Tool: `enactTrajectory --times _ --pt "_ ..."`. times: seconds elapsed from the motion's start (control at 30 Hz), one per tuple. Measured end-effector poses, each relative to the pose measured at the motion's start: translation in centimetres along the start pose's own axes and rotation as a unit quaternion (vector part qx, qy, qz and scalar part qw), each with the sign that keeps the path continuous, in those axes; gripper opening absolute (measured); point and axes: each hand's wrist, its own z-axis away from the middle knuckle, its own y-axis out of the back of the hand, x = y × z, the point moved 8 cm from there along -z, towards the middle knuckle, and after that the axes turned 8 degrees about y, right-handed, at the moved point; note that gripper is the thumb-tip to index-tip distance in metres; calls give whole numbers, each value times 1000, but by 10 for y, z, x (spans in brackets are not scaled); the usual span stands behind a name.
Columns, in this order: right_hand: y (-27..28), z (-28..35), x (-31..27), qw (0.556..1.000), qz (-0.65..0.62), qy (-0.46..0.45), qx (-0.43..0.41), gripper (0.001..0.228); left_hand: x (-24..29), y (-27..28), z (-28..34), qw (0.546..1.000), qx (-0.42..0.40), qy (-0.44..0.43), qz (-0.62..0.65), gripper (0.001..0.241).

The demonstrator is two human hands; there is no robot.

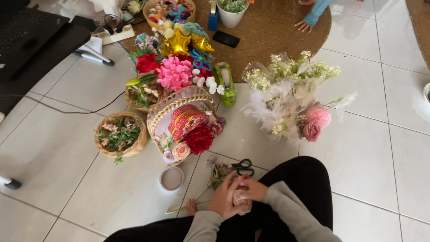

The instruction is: The person assembles a floral arrangement by hand, gathering multiple artificial flowers and leafy stems and placing them into a small woven basket.

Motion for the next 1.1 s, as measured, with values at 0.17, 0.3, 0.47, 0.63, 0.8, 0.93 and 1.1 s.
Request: enactTrajectory --times 0.17,0.3,0.47,0.63,0.8,0.93,1.1 --pt "-23 -14 -12 1000 -10 -12 5 39 -12 -18 3 973 -138 122 138 85" --pt "10 -4 14 966 -218 -29 132 23 -47 -28 6 970 -86 167 154 75" --pt "138 41 -47 956 24 44 288 39 -57 -20 9 969 -122 208 -57 63" --pt "247 115 -94 863 -51 117 489 23 -47 -8 17 981 -48 151 -114 55" --pt "301 162 -75 726 -34 37 686 28 -35 -1 36 977 15 134 -163 58" --pt "313 169 -55 677 118 -102 719 43 -35 4 46 973 76 154 -152 56" --pt "281 149 -10 624 95 -127 765 53 -54 -34 34 968 7 190 -164 53"
